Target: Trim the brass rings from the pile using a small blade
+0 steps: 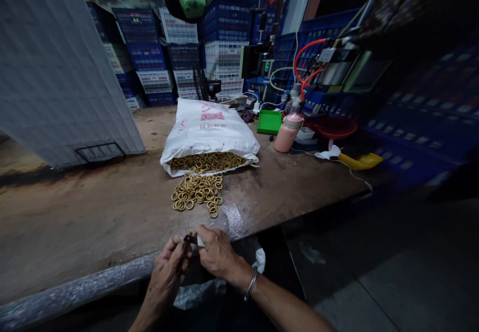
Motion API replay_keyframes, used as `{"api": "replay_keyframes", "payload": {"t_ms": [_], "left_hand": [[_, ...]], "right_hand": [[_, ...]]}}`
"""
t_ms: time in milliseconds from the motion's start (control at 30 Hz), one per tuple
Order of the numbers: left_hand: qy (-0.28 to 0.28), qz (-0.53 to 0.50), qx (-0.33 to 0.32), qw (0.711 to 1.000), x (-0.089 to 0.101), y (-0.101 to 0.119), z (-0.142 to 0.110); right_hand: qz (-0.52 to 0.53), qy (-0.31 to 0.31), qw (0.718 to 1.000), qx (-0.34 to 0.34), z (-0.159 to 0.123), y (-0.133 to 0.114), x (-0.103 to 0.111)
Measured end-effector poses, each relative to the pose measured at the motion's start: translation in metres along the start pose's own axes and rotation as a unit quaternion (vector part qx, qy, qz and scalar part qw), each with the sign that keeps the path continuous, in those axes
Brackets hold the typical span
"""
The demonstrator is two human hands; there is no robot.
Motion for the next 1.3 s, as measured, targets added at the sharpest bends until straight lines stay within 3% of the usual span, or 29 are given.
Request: {"api": "replay_keyframes", "payload": {"t_ms": [400, 533, 667, 800, 967, 1167, 1300], "left_hand": [[0.042, 0.044, -0.017, 0.998, 0.003, 0.006, 0.0], [0.023, 0.044, -0.02, 0.999, -0.001, 0.009, -0.009], [-0.029, -0.015, 0.029, 0.999, -0.015, 0.009, -0.021], [-0.013, -0.096, 0.086, 0.992, -0.021, 0.006, -0.018], [-0.01, -0.16, 0.104, 0.982, -0.018, 0.0, -0.007], [0.0, -0.194, 0.118, 0.974, -0.009, -0.004, -0.002], [0.0, -0.19, 0.112, 0.975, -0.008, 0.0, 0.001]], "right_hand": [[-0.13, -0.047, 0.99, -0.004, 0.002, -0.002, -0.007], [-0.183, -0.024, 0.982, -0.034, 0.003, 0.008, 0.0], [-0.203, 0.033, 0.975, -0.088, 0.006, 0.03, 0.025], [-0.205, 0.086, 0.97, -0.101, 0.011, 0.04, 0.042], [-0.243, 0.087, 0.957, -0.13, 0.02, 0.039, 0.04], [-0.292, 0.096, 0.945, -0.115, 0.023, 0.043, 0.035], [-0.243, 0.093, 0.963, -0.07, 0.022, 0.043, 0.034]]}}
Point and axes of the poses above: each hand's wrist, its own z-axis towards the middle knuckle, its own x-axis out of the back of the hand, y = z × x, the point moved 7 cm from there along z, towards the middle knuckle, and after that the axes turned 3 degrees about x, right-handed, at the moved point
